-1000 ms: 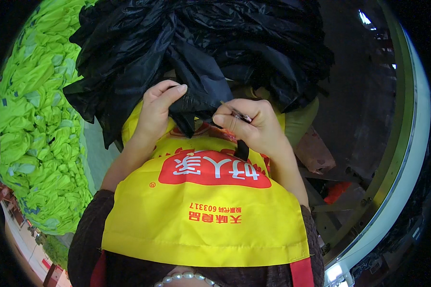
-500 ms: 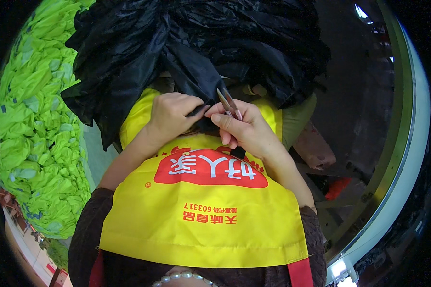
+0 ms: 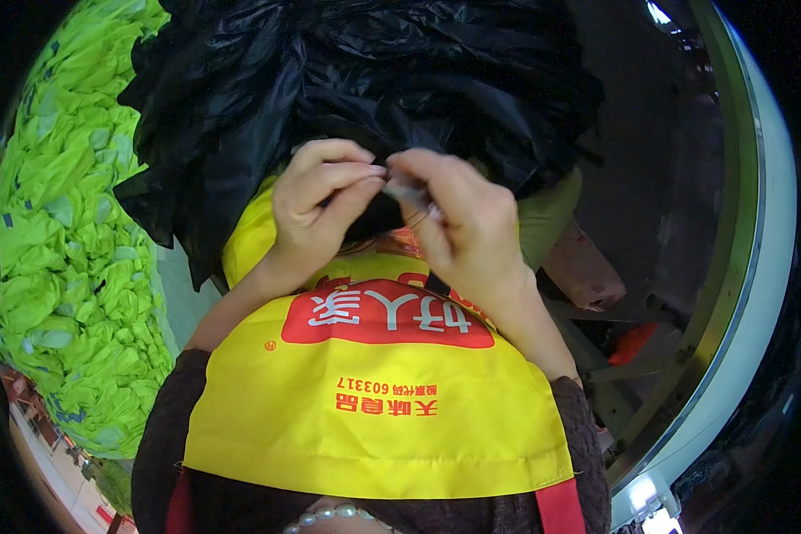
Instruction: The person repeatedly picks black plastic bags from a pile, uses scissors to cut small pieces from the bags, and places the cut pieces into a white basket. The person continues this process throughout the clip.
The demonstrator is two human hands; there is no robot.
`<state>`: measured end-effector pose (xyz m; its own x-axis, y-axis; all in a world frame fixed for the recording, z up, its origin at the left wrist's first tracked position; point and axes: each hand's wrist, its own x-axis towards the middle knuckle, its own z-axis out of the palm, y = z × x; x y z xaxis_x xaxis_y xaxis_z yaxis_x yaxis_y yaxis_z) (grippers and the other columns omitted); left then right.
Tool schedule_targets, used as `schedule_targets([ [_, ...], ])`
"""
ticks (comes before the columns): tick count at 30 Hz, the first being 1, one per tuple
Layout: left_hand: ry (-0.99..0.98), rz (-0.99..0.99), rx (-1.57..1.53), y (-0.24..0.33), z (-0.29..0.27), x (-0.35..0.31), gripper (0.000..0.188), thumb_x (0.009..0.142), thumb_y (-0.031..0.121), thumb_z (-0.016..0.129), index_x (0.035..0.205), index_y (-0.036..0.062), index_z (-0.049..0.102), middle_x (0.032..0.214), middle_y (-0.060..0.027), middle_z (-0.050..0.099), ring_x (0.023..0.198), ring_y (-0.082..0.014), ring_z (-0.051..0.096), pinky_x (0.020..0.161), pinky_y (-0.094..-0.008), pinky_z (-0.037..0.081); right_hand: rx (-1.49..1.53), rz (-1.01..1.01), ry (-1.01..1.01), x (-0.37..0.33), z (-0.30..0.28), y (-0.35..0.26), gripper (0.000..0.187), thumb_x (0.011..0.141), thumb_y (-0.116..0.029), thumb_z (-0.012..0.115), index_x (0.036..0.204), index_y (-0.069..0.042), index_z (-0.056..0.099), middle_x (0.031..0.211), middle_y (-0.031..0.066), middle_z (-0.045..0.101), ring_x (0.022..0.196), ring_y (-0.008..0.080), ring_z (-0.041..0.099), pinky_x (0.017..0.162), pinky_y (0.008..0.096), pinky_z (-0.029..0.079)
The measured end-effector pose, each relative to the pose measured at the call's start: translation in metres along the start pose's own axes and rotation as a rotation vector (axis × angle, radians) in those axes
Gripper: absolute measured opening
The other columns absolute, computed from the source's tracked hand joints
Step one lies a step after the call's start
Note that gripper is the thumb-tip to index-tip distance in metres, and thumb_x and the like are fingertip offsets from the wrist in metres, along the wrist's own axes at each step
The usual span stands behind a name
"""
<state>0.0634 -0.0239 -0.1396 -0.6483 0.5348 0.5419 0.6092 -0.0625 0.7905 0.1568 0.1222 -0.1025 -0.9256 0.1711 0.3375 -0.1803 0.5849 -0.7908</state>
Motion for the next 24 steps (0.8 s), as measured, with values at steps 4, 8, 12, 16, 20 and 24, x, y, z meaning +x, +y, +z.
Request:
schedule_targets([
  [4, -0.05, -0.381, -0.372, 0.009, -0.014, -0.004, 0.009, 0.085, 0.004, 0.054, 0.088, 0.0016, 0.062, 0.077, -0.003, 0.06, 0.059, -0.005, 0.051, 0.05, -0.0152, 0.038, 0.615, 0.534, -0.035, -0.007, -0.016, 0.001, 0.026, 0.091, -0.025, 0.044, 0.091, -0.003, 0.057, 0.073, 0.0019, 0.057, 0.053, 0.0049, 0.044, 0.048, 0.0177, 0.033],
  [8, 0.022, -0.501, -0.532, 0.003, -0.022, -0.007, 0.011, 0.087, 0.007, 0.051, 0.091, 0.0014, 0.06, 0.077, -0.0048, 0.06, 0.059, -0.005, 0.051, 0.048, -0.0156, 0.038, 1.05, 0.865, -0.249, -0.021, 0.001, -0.002, 0.055, 0.089, -0.053, 0.028, 0.079, -0.003, 0.048, 0.06, 0.001, 0.044, 0.044, 0.006, 0.033, 0.041, 0.0191, 0.022],
  [12, -0.03, -0.477, -0.512, 0.002, -0.028, -0.01, 0.01, 0.086, 0.005, 0.052, 0.091, -0.001, 0.06, 0.075, -0.0051, 0.056, 0.058, -0.0063, 0.049, 0.048, -0.0169, 0.038, 1.213, 0.85, -0.389, -0.02, 0.017, 0.004, 0.038, 0.092, -0.039, 0.035, 0.089, -0.004, 0.051, 0.063, -0.0003, 0.044, 0.051, 0.0052, 0.036, 0.044, 0.0178, 0.028],
  [16, -0.011, -0.45, -0.498, 0.002, -0.025, -0.012, 0.006, 0.082, 0.002, 0.058, 0.088, 0.0008, 0.061, 0.076, -0.0015, 0.058, 0.06, -0.0035, 0.049, 0.05, -0.0152, 0.036, 1.356, 0.819, -0.428, -0.019, 0.027, 0.014, 0.04, 0.091, -0.043, 0.039, 0.088, -0.006, 0.051, 0.06, -0.0013, 0.044, 0.043, 0.0048, 0.036, 0.037, 0.0174, 0.025],
  [20, -0.031, -0.409, -0.457, 0.005, -0.024, -0.012, 0.007, 0.08, -0.001, 0.06, 0.087, 0.0001, 0.061, 0.078, -0.0019, 0.058, 0.062, -0.0042, 0.049, 0.053, -0.016, 0.036, 1.557, 0.905, -0.405, -0.012, 0.034, 0.022, 0.038, 0.092, -0.041, 0.039, 0.086, -0.005, 0.052, 0.058, -0.001, 0.042, 0.038, 0.0041, 0.032, 0.033, 0.0173, 0.022],
  [24, -0.096, -0.392, -0.386, 0.004, -0.025, -0.015, 0.007, 0.079, -0.003, 0.06, 0.085, -0.0001, 0.061, 0.077, -0.0025, 0.058, 0.062, -0.0047, 0.048, 0.054, -0.0162, 0.036, 1.556, 0.851, -0.337, -0.007, 0.031, 0.024, 0.037, 0.093, -0.039, 0.038, 0.085, -0.005, 0.051, 0.055, -0.0018, 0.04, 0.036, 0.0037, 0.028, 0.032, 0.0166, 0.02],
])
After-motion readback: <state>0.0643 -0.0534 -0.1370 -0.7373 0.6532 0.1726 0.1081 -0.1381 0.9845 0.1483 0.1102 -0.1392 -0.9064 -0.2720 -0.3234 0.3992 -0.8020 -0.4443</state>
